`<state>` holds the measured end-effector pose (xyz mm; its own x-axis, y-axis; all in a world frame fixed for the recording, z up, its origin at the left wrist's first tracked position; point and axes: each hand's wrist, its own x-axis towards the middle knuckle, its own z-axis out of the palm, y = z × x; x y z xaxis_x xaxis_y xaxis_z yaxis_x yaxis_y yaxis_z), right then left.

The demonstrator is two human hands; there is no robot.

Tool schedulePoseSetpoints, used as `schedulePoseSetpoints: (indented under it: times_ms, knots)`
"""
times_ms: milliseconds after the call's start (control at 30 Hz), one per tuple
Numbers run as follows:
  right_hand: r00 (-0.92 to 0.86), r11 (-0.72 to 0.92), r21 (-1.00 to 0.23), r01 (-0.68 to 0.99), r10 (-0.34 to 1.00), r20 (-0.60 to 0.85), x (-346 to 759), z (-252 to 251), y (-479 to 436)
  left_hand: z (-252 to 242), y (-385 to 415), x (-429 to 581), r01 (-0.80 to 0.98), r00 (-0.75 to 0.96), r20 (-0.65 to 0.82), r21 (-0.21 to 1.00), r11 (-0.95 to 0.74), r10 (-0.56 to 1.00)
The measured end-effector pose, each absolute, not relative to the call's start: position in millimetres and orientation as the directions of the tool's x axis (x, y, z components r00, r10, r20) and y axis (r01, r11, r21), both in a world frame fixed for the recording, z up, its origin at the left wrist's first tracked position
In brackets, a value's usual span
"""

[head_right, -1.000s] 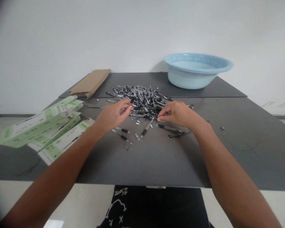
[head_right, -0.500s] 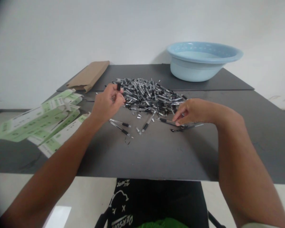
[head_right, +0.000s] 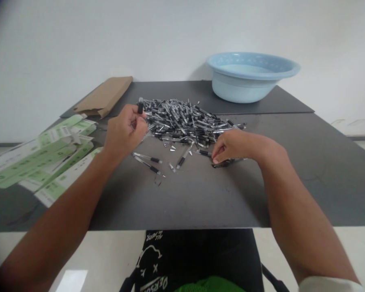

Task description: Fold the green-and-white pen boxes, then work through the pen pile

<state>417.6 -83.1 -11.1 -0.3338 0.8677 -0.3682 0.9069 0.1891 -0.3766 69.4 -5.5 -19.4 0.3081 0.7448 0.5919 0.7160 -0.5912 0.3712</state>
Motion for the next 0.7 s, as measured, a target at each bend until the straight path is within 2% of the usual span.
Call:
schedulePoseSetpoints:
  times_ms: [200,367,700]
  knots:
    - [-0.359,0.239,-0.364,0.9,0.88,-0.311,410,-13,-82,-18,-7,69,0.718,0.319,0.598,0.354,-0.599,0.736]
    - [-0.315,0.239,-0.3,0.923,0.919,-0.237,406,-11,-81,-15,-10,70,0.726,0.321,0.584,0.354,-0.589,0.746]
    - [-0.329,0.246,-0.276,0.929,0.891,-0.313,402,-13,-78,-20,-8,72,0.645,0.368,0.626,0.36,-0.674,0.687]
